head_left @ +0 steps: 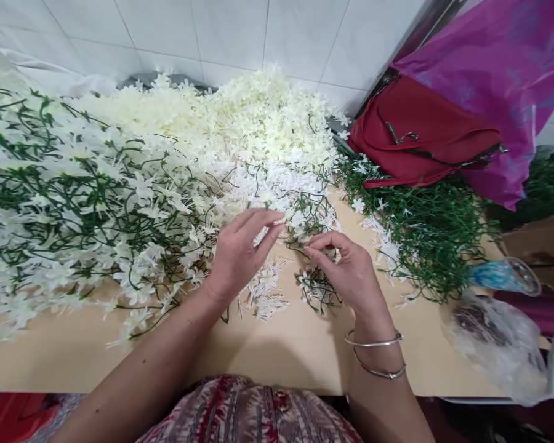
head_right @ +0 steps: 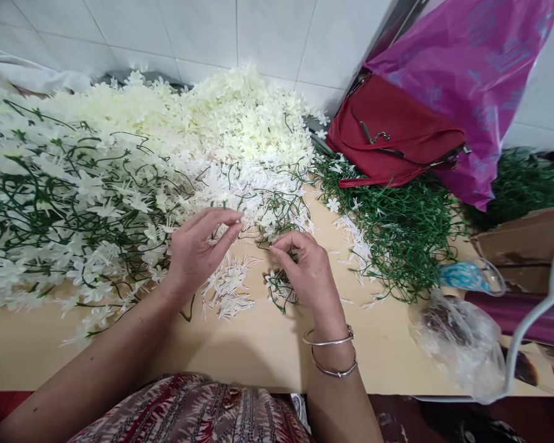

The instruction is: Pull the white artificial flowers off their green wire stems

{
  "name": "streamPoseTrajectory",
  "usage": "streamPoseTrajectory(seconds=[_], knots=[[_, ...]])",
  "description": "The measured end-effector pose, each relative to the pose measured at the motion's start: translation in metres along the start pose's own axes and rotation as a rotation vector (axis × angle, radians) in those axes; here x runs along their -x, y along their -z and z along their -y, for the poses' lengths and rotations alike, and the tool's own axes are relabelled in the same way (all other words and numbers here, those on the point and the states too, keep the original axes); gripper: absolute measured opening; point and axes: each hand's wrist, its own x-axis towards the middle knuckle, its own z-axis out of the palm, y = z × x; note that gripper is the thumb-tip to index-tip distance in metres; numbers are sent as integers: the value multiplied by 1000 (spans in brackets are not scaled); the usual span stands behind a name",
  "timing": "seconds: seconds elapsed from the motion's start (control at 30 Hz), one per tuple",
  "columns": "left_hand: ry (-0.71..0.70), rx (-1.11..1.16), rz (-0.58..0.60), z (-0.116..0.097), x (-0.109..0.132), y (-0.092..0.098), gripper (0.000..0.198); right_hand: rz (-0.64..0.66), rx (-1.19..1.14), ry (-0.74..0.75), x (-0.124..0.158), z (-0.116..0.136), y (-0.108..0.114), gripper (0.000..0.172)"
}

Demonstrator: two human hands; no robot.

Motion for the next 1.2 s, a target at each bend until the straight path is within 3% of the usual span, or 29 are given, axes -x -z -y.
streamPoseTrajectory(seconds=[0.07, 0.13, 0.23, 0.33, 0.47, 0.6, 0.73, 0.87, 0.97, 1.2], knots=[[-63, 28, 111, 2, 0, -1, 14, 70, -70, 0, 2, 5, -1, 9], [-68, 39, 163, 3, 1, -2, 15, 244, -83, 34, 4, 10, -6, 7], [-15, 56, 133, 4, 2, -2, 18, 461, -21, 131, 8, 16, -19, 18], [5, 99, 97, 2, 1, -3, 18, 520, 85, 216, 9, 21, -30, 24], [42, 180, 109, -3, 0, -1, 19, 434, 16, 149, 8, 22, -29, 18], [179, 381, 235, -9, -1, 1, 21, 233, -342, -59, 6, 18, -18, 3], [307, 559, 340, -10, -1, -1, 23, 100, -661, -226, 5, 16, -14, 18], [374, 606, 300, -9, 0, -5, 14, 109, -790, -321, 2, 20, -16, 27], [422, 614, 262, -7, 1, -7, 15, 36, -836, -333, 0, 21, -17, 30], [536, 566, 96, -1, 9, -16, 15, -177, -675, -208, 0, 16, -25, 18]])
